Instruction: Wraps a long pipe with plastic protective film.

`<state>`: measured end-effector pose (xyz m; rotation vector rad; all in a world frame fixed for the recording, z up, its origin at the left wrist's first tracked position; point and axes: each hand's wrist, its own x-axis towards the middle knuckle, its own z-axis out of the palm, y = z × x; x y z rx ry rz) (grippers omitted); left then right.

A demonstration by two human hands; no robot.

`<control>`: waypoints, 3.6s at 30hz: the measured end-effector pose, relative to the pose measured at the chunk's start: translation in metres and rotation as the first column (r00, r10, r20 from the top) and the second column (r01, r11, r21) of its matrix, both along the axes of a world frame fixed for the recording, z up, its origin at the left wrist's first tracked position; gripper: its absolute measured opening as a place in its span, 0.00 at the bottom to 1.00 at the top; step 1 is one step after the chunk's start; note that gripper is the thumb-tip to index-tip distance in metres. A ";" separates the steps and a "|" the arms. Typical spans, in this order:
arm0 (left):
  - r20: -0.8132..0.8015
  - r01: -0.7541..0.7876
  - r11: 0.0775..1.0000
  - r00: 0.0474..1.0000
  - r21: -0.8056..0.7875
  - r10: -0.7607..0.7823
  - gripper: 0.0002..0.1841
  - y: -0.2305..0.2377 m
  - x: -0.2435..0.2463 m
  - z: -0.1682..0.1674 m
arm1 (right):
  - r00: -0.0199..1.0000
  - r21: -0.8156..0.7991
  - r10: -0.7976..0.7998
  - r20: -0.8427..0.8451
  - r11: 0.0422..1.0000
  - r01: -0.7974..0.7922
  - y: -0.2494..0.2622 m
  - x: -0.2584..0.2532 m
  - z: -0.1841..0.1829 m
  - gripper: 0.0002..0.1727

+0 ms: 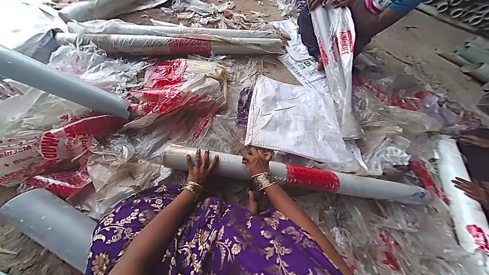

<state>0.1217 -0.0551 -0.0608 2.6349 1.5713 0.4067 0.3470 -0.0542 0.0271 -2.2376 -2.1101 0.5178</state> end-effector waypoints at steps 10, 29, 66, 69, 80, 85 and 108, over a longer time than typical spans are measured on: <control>-0.129 -0.038 0.970 0.992 -0.239 0.006 0.41 0.005 0.003 0.022 | 0.996 -0.017 0.034 0.083 0.999 -0.032 0.002 -0.008 -0.001 0.15; -0.265 -0.086 0.934 0.964 -0.348 -0.010 0.47 0.012 0.008 0.034 | 0.966 0.327 0.128 0.225 0.924 -0.199 -0.021 0.014 -0.030 0.13; -0.316 -0.153 0.798 0.948 -0.583 -0.049 0.54 0.014 0.022 0.069 | 0.819 0.130 -0.568 0.083 0.821 0.556 -0.074 0.128 -0.039 0.22; -0.218 -0.111 0.802 0.976 -0.586 -0.025 0.53 0.014 0.018 0.064 | 0.816 0.125 -0.568 0.107 0.822 0.556 -0.071 0.126 -0.043 0.24; -0.166 -0.331 0.675 0.940 -0.659 0.298 0.23 0.046 -0.095 0.124 | 0.853 0.214 -0.502 0.146 0.858 0.468 -0.083 0.119 -0.043 0.21; -0.152 -0.407 0.635 0.896 -0.657 0.416 0.23 0.040 -0.102 0.103 | 0.872 0.221 -0.475 0.119 0.869 0.444 -0.061 0.106 -0.027 0.20; -0.272 -0.516 0.563 0.844 -0.646 0.462 0.25 0.015 -0.106 0.105 | 0.962 0.342 -0.259 0.090 0.915 0.214 -0.061 0.080 -0.054 0.18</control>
